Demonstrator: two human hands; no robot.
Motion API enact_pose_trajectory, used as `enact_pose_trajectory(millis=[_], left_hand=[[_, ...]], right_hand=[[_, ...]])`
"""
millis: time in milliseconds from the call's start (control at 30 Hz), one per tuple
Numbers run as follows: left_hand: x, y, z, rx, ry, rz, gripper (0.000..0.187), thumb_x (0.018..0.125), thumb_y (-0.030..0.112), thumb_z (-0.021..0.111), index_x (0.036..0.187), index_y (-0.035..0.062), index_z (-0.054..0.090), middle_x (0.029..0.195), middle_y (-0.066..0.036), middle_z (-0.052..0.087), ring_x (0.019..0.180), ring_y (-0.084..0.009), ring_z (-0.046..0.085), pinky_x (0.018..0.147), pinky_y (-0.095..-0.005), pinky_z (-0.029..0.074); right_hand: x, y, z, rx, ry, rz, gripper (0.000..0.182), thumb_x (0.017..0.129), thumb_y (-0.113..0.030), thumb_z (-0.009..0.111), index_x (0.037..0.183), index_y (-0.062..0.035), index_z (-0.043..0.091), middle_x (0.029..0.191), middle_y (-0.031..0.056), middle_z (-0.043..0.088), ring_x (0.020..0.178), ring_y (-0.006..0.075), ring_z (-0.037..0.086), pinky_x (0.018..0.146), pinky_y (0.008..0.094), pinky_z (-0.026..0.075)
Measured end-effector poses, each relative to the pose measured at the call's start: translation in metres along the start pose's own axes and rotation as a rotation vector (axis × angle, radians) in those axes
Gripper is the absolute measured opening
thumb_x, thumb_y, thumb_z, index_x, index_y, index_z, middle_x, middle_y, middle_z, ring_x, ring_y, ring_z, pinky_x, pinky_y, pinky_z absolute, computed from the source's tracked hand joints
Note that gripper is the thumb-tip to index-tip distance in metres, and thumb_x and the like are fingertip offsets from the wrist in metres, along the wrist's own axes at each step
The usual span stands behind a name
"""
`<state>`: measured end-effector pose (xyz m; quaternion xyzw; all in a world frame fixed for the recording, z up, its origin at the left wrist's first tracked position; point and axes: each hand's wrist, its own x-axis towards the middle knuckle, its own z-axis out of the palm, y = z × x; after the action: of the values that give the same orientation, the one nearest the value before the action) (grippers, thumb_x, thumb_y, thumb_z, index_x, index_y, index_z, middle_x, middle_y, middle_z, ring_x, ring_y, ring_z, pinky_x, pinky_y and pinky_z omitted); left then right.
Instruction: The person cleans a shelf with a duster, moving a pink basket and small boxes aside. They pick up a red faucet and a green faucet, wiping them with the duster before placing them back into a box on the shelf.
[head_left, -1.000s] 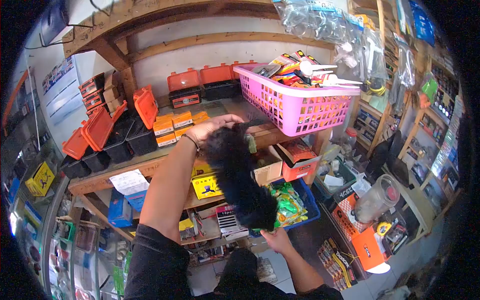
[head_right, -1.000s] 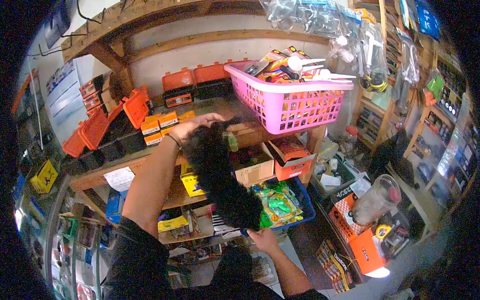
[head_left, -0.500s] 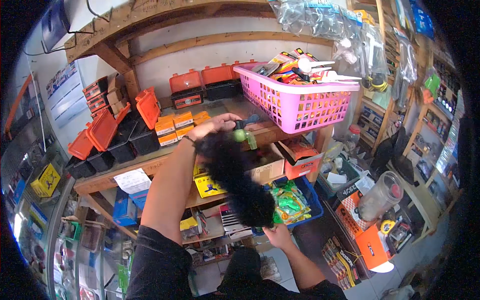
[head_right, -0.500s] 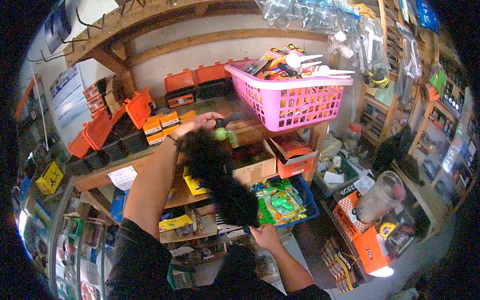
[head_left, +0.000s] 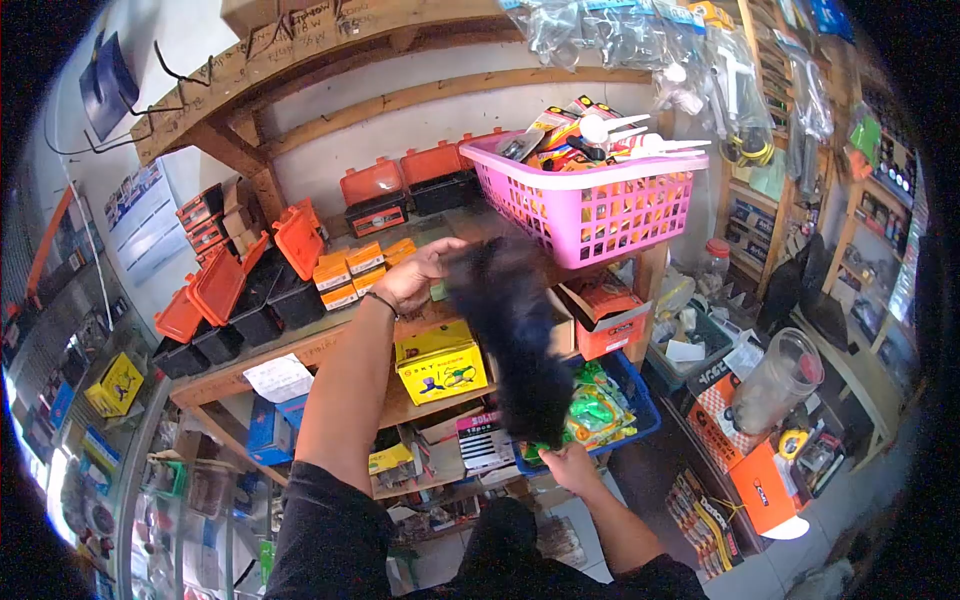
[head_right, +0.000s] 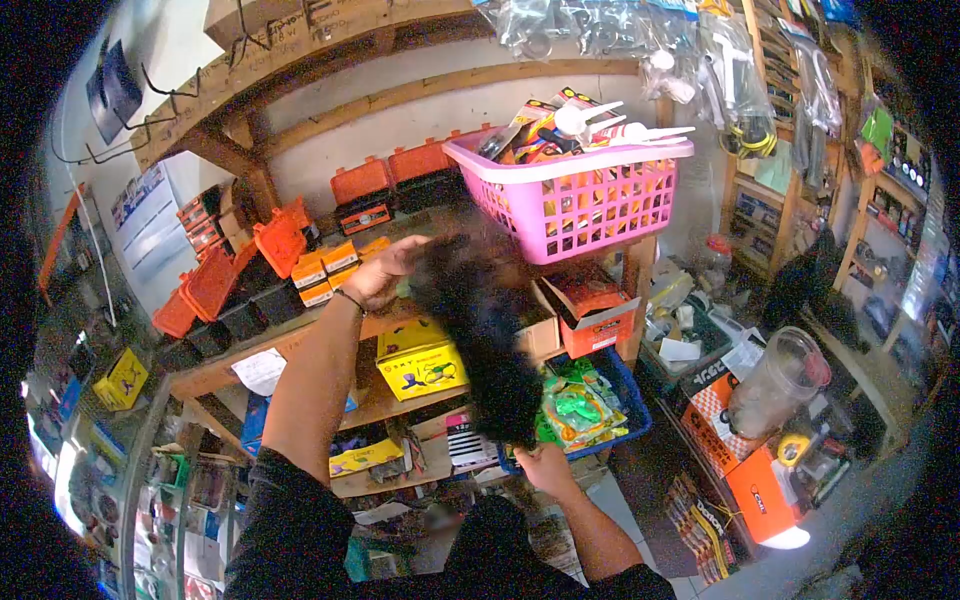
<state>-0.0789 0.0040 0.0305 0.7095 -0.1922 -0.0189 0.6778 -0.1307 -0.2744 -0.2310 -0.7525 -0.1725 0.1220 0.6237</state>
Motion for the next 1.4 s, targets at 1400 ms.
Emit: enact_pose_trajectory(millis=[1400], left_hand=[[-0.002,0.008,-0.003,-0.305,-0.065,-0.049,0.032,0.082,0.013,0.054,0.112,0.004,0.046,0.105,-0.006,0.054,0.095,-0.0149,0.053,0.083,-0.0288,0.044]], right_hand=[[-0.034,-0.044,0.0,-0.184,0.08,0.09,0.04,0.077,-0.028,0.057,0.048,-0.0037,0.046,0.039,0.0034,0.041,0.026,0.0136,0.039,0.024,0.0285,0.029]])
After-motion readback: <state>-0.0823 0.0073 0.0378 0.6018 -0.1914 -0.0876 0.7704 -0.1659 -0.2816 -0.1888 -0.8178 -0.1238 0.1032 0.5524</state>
